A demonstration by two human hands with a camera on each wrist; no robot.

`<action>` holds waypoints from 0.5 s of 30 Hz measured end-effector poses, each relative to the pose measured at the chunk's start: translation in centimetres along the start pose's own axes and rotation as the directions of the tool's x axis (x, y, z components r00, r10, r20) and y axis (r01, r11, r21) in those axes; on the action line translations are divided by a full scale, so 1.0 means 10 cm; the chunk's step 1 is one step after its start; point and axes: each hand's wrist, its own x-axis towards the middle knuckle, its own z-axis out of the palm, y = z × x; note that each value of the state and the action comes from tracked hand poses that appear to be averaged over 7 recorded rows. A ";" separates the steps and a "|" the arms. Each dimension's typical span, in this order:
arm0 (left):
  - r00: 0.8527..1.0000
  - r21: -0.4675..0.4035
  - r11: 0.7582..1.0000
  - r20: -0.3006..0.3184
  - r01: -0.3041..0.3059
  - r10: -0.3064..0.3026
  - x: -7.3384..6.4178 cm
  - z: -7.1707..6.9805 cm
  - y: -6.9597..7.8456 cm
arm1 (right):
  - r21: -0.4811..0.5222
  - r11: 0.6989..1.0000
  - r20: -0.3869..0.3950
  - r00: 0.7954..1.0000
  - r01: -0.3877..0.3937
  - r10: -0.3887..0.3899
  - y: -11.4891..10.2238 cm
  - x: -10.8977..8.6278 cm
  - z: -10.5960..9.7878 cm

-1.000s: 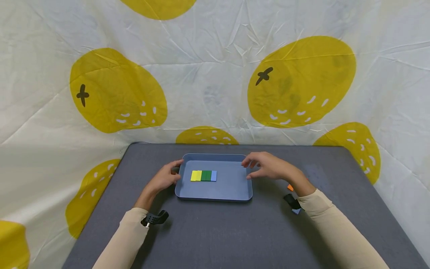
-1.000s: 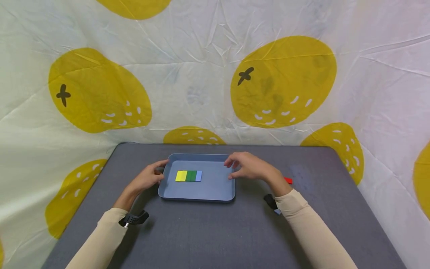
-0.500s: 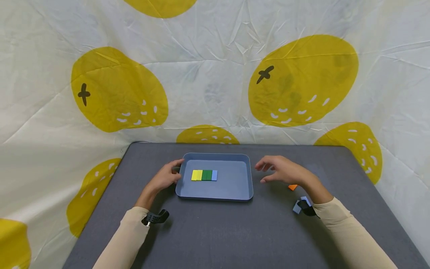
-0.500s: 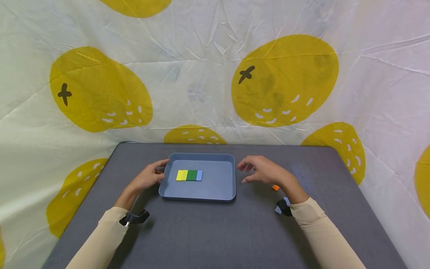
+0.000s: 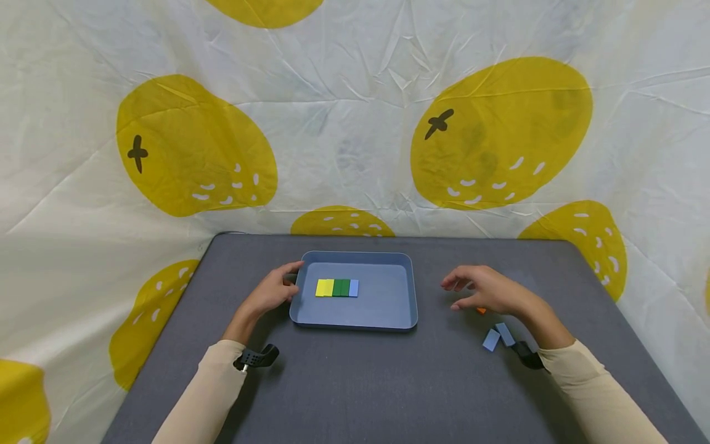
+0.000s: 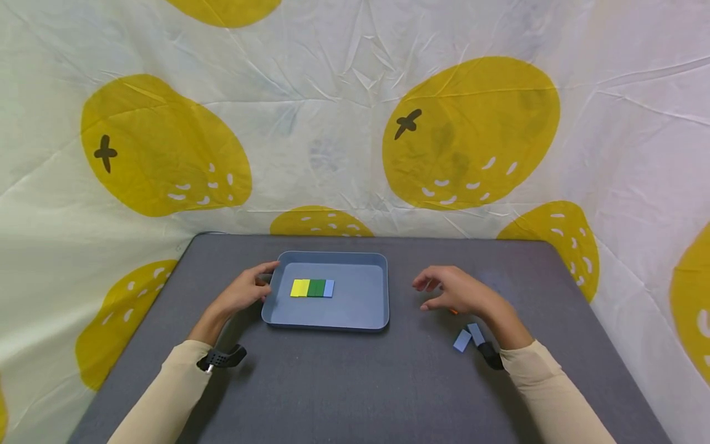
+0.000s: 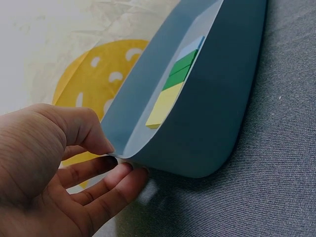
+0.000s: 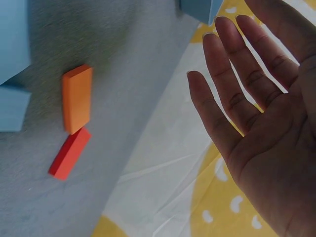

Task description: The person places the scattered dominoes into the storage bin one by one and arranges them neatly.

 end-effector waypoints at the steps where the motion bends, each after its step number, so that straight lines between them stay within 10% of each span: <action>1: 1.000 -0.002 1.000 0.000 -0.002 0.002 0.00 0.00 0.00 | -0.001 1.000 0.002 1.000 -0.001 0.001 0.01 -0.02 0.00; 15: 1.000 0.002 1.000 0.005 0.028 -0.028 0.02 -0.01 0.01 | 0.016 0.998 -0.007 0.999 -0.054 0.054 0.20 -0.30 -0.01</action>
